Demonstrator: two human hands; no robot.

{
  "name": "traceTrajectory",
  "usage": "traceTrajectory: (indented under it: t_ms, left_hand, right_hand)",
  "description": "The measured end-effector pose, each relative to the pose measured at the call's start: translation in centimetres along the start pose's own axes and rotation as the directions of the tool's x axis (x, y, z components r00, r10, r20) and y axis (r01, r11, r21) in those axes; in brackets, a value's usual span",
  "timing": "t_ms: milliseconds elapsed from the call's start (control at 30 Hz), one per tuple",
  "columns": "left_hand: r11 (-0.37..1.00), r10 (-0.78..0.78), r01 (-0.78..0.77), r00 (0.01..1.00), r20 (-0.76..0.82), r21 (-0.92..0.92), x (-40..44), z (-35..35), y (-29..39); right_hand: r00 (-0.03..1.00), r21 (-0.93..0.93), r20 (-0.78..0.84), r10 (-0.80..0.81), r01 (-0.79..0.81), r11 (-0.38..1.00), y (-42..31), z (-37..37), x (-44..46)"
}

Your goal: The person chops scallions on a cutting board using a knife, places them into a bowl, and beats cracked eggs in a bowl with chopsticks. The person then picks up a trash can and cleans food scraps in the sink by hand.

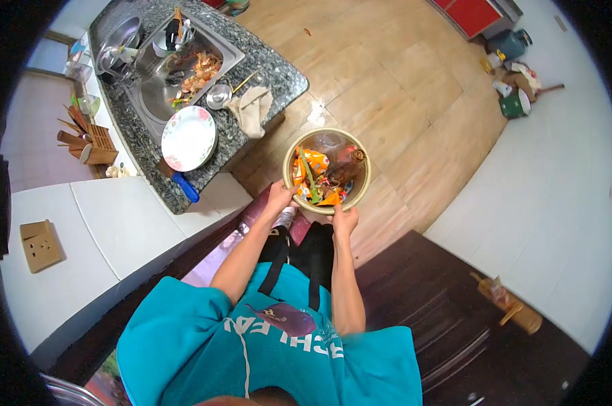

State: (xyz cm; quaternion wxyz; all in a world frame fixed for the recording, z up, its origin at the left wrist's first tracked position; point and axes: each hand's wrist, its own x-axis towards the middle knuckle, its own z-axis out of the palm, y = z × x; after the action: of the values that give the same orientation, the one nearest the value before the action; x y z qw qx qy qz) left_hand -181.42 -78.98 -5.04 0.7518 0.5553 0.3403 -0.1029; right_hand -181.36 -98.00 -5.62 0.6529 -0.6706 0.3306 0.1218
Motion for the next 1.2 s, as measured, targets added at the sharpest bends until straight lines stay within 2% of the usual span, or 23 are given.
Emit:
traceTrajectory:
  t_ms: [100, 133, 167, 200, 233, 267, 300, 333, 400, 467, 533, 567, 600, 667, 700, 733, 800, 900, 933, 1000, 1033, 1100, 1200]
  left_hand:
    - [0.997, -0.076, 0.076, 0.996, -0.042, -0.006, 3.2, 4.1, 2.9]
    - [0.993, -0.117, 0.118, 0.991, -0.065, 0.006, 4.6, 5.7, 3.7]
    - [0.996, -0.071, 0.078, 0.99, -0.124, 0.049, 6.2, 7.2, 4.5]
    - [0.998, -0.037, 0.043, 0.99, -0.138, 0.041, 8.0, 8.2, 5.3]
    - [0.971, -0.039, 0.076, 0.985, -0.166, 0.225, 8.8, 8.9, 5.6]
    - [0.92, -0.024, 0.101, 0.979, -0.204, 0.378, 10.7, 10.8, 6.6]
    - [0.988, 0.064, -0.022, 0.958, -0.281, 0.15, 12.1, 12.5, 6.0]
    - [0.993, 0.045, -0.009, 0.948, -0.316, 0.114, 12.9, 14.1, 5.5]
    - [0.961, -0.043, 0.144, 0.922, -0.384, 0.238, 14.9, 15.0, 6.6]
    - [0.99, -0.07, 0.12, 0.882, -0.466, 0.079, 15.8, 16.2, 7.1]
    - [0.997, -0.066, 0.082, 0.863, -0.501, 0.009, 17.5, 17.2, 8.6]
    - [0.994, -0.103, 0.071, 0.851, -0.516, -0.081, 18.8, 17.6, 8.5]
    - [0.99, -0.124, 0.065, 0.834, -0.538, -0.128, 19.9, 18.2, 9.2]
    - [0.974, -0.1, -0.044, 0.798, -0.594, -0.223, 21.8, 19.3, 10.6]
    - [0.961, -0.119, -0.075, 0.753, -0.648, -0.264, 24.5, 19.7, 9.3]
    - [0.961, -0.026, -0.154, 0.774, -0.632, -0.229, 24.2, 19.9, 11.9]
    - [0.926, -0.196, -0.113, 0.669, -0.717, -0.359, 29.0, 21.0, 9.2]
    - [0.859, -0.294, -0.185, 0.585, -0.756, -0.477, 32.2, 22.1, 9.9]
    - [0.839, -0.364, -0.105, 0.621, -0.694, -0.534, 32.4, 22.2, 11.1]
    - [0.731, -0.426, -0.21, 0.602, -0.675, -0.649, 34.6, 22.9, 11.2]
    - [0.728, -0.427, -0.207, 0.608, -0.669, -0.653, 34.3, 23.1, 13.0]
    - [0.69, -0.453, -0.222, 0.61, -0.65, -0.689, 35.3, 23.5, 14.3]
    - [0.715, -0.501, -0.26, 0.458, -0.734, -0.65, 40.6, 24.3, 12.9]
  right_hand:
    - [0.998, -0.012, 0.056, -0.023, 0.024, 1.0, -4.7, -0.7, 5.0]
    - [0.998, -0.094, 0.068, -0.02, 0.026, 0.995, -6.2, -0.8, 6.9]
    - [0.996, -0.179, 0.087, -0.027, 0.042, 0.983, -8.1, -0.6, 9.5]
    - [0.99, -0.142, 0.133, -0.041, 0.06, 0.988, -9.3, -0.7, 11.8]
    - [0.974, -0.323, 0.163, -0.157, 0.203, 0.924, -8.4, -1.1, 14.9]
    - [0.928, -0.483, 0.241, -0.285, 0.369, 0.794, -9.0, -0.9, 19.4]
    - [0.964, -0.275, 0.254, -0.084, 0.155, 0.949, -12.6, -0.1, 19.4]
    - [0.956, -0.309, 0.285, -0.071, 0.162, 0.937, -13.3, -0.8, 21.7]
    - [0.916, -0.295, 0.367, -0.164, 0.282, 0.913, -15.4, 1.5, 26.6]
    - [0.884, -0.408, 0.461, -0.076, 0.288, 0.867, -20.5, 3.2, 27.2]
    - [0.812, -0.403, 0.575, -0.105, 0.392, 0.827, -21.7, 5.6, 31.6]
    - [0.826, -0.486, 0.563, 0.025, 0.307, 0.818, -24.6, 7.3, 31.4]
    - [0.807, -0.51, 0.589, 0.04, 0.333, 0.793, -25.8, 8.8, 32.7]
    - [0.734, -0.461, 0.674, 0.082, 0.331, 0.823, -26.7, 11.4, 36.1]
    - [0.717, -0.471, 0.692, 0.086, 0.358, 0.807, -27.0, 11.8, 37.8]
    - [0.716, -0.54, 0.69, 0.104, 0.415, 0.732, -27.2, 13.2, 39.5]
    - [0.712, -0.632, 0.686, 0.148, 0.482, 0.607, -29.1, 15.2, 42.0]
    - [0.626, -0.625, 0.743, 0.236, 0.523, 0.58, -32.2, 20.5, 43.2]
    - [0.581, -0.616, 0.767, 0.273, 0.548, 0.566, -32.8, 21.5, 44.5]
    - [0.533, -0.611, 0.79, 0.303, 0.633, 0.476, -33.3, 24.0, 46.8]
    - [0.522, -0.615, 0.788, 0.326, 0.646, 0.452, -33.7, 25.5, 47.7]
    - [0.418, -0.579, 0.795, 0.439, 0.737, 0.347, -34.4, 27.7, 49.9]
    - [0.413, -0.594, 0.753, 0.513, 0.762, 0.259, -32.0, 32.0, 55.0]
